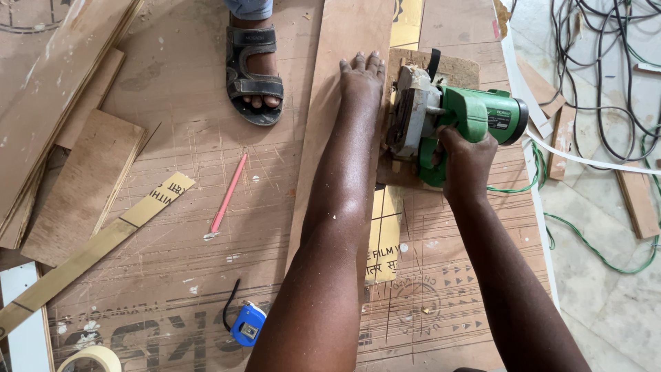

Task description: The person uses a circular saw to cut a piece of plywood on a workbench. They then use a try square and pencil to mark measurements on the cut piece and another strip of wood before making additional cuts with the saw.

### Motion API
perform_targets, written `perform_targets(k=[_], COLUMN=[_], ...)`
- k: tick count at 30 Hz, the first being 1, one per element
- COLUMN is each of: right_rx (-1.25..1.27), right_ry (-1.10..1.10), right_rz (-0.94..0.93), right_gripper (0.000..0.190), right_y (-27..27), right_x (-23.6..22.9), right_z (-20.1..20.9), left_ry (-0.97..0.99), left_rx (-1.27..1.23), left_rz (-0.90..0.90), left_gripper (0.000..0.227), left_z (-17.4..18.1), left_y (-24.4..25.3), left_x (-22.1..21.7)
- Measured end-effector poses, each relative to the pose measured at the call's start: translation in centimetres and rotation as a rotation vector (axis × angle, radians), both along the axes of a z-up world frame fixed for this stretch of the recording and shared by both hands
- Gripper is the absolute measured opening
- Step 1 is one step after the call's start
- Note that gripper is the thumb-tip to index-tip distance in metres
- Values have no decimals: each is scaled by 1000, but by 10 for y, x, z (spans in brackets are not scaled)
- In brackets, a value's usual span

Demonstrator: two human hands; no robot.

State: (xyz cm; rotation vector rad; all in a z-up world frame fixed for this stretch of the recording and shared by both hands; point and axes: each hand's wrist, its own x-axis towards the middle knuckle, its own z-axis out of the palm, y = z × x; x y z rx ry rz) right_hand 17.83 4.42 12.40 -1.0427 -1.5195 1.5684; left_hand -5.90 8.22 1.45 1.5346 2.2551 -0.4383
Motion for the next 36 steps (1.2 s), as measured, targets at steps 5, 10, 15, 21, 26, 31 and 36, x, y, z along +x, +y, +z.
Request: perform_targets(k=[5, 10, 15, 21, 26, 31, 36], right_rx=[-8, -15, -7, 3, 8, 12, 14], right_ry=[-19, -16, -13, 16, 16, 12, 11], right_rz=[-14, -16, -5, 6, 2, 3, 7], right_gripper=[5, 4, 3, 3, 3, 4, 4], right_y=[4, 9, 13, 18, 22, 26, 30], right_x=[-3, -6, -9, -11, -14, -18, -22], right_z=[-1, -2, -4, -7, -7, -7, -6], left_ry=[9, -6, 8, 30, 27, 15, -5], left_rx=[-17, -18, -44, -11, -28, -56, -57], left_rz=[-10, -17, -37, -32, -47, -54, -37], left_gripper=[116, 113, 119, 120, 123, 134, 132], left_z=[4, 1, 9, 4, 3, 17, 22], left_y=[-1, 0, -5, -4, -2, -10, -11], left_x=[1, -3, -2, -1, -3, -2, -2])
